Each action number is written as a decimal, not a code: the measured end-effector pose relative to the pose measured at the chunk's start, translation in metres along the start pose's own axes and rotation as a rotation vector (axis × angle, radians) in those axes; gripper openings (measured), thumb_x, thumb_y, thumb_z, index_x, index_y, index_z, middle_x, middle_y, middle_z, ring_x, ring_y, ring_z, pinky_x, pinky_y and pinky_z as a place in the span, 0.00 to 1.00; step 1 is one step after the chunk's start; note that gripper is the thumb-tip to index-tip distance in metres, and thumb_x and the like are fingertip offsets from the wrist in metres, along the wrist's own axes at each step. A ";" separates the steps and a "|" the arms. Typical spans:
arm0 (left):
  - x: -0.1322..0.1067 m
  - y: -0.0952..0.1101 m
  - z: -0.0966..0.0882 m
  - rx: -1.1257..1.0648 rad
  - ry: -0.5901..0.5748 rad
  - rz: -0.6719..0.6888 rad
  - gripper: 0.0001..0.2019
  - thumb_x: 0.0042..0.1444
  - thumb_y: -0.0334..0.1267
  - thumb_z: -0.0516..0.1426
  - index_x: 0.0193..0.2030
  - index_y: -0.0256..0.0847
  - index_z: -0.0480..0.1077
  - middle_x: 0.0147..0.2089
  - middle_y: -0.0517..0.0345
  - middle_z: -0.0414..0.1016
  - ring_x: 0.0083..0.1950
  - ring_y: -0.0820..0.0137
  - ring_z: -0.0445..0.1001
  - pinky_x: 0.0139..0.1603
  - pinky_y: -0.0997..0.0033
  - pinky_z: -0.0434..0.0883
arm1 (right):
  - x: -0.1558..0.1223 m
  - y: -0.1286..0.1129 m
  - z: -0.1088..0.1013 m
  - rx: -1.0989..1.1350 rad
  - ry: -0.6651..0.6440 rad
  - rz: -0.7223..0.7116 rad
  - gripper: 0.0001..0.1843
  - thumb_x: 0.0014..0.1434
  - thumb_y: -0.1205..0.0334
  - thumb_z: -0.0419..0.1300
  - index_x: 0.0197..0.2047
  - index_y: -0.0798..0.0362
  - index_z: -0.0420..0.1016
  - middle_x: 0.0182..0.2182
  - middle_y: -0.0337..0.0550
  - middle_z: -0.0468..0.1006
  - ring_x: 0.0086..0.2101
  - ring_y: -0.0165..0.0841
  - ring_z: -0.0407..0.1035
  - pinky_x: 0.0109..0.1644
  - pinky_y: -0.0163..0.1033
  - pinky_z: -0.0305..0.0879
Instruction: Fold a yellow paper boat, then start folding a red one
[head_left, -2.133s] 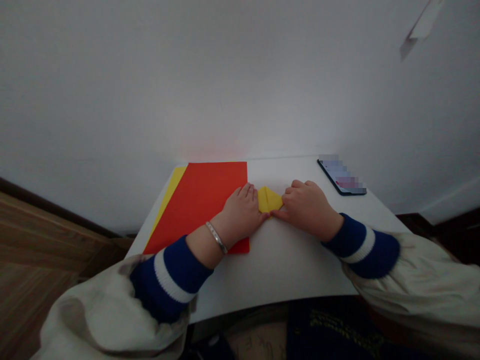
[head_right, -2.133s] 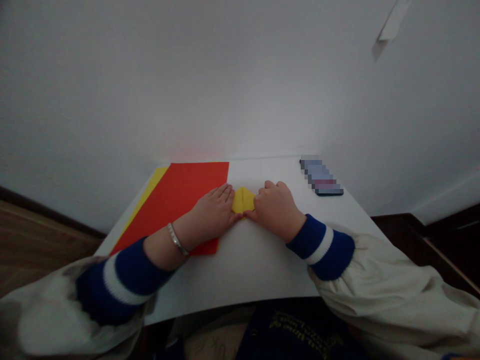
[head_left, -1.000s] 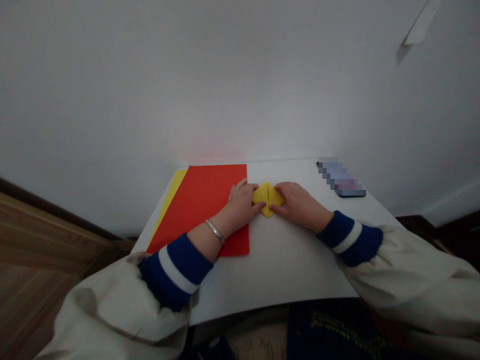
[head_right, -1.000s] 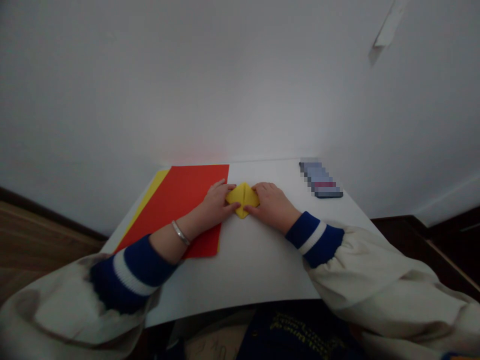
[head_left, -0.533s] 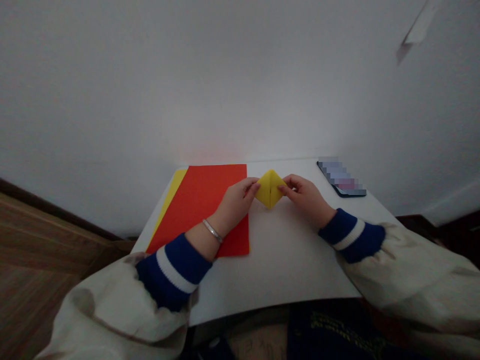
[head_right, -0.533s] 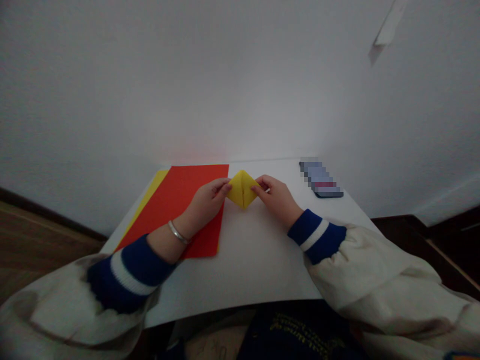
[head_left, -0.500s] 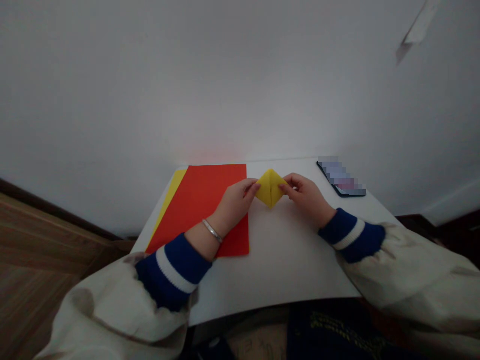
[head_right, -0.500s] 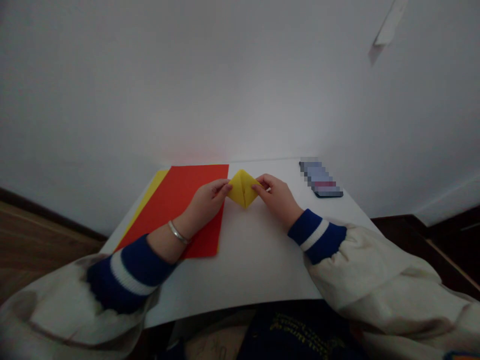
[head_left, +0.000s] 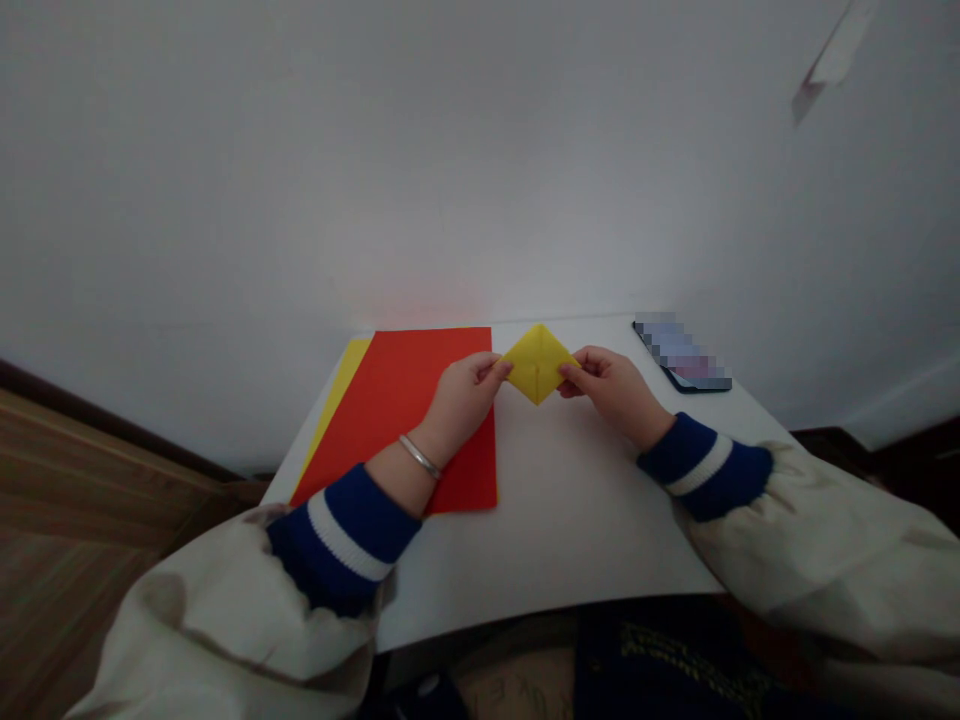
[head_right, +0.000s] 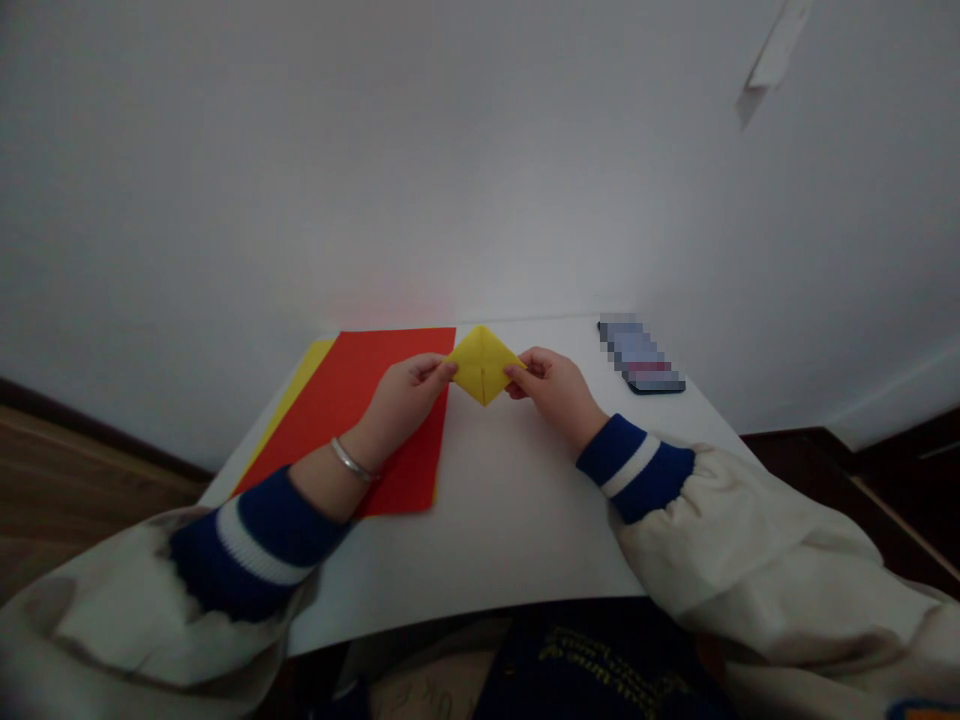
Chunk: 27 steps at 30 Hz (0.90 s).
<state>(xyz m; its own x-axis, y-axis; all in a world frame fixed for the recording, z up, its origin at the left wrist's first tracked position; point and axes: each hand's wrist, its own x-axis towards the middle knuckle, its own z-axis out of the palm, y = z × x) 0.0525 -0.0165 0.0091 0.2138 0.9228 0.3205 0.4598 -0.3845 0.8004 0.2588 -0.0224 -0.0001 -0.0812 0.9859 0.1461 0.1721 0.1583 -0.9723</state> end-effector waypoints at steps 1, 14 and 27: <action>0.000 -0.001 0.001 -0.054 -0.022 -0.013 0.11 0.57 0.43 0.55 0.35 0.36 0.72 0.34 0.56 0.78 0.37 0.67 0.76 0.37 0.70 0.70 | -0.001 -0.001 0.000 0.008 0.001 -0.001 0.15 0.50 0.50 0.65 0.29 0.53 0.69 0.24 0.41 0.77 0.26 0.29 0.72 0.34 0.38 0.72; 0.000 -0.003 0.007 -0.236 -0.093 -0.009 0.09 0.49 0.35 0.61 0.33 0.38 0.65 0.32 0.60 0.75 0.35 0.70 0.75 0.36 0.70 0.70 | -0.002 0.003 0.004 0.089 -0.186 -0.026 0.16 0.45 0.59 0.68 0.37 0.53 0.72 0.32 0.42 0.80 0.31 0.32 0.75 0.34 0.38 0.73; -0.002 0.001 0.002 -0.118 -0.048 0.136 0.13 0.58 0.47 0.53 0.32 0.38 0.70 0.29 0.60 0.71 0.32 0.71 0.68 0.32 0.74 0.64 | -0.005 0.011 0.003 -0.268 -0.228 -0.103 0.11 0.55 0.63 0.61 0.43 0.54 0.71 0.33 0.46 0.80 0.30 0.34 0.74 0.33 0.40 0.72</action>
<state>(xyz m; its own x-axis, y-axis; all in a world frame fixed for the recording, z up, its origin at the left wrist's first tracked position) 0.0539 -0.0189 0.0084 0.3088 0.8594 0.4076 0.3203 -0.4975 0.8062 0.2584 -0.0253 -0.0117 -0.3228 0.9316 0.1669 0.4007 0.2943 -0.8677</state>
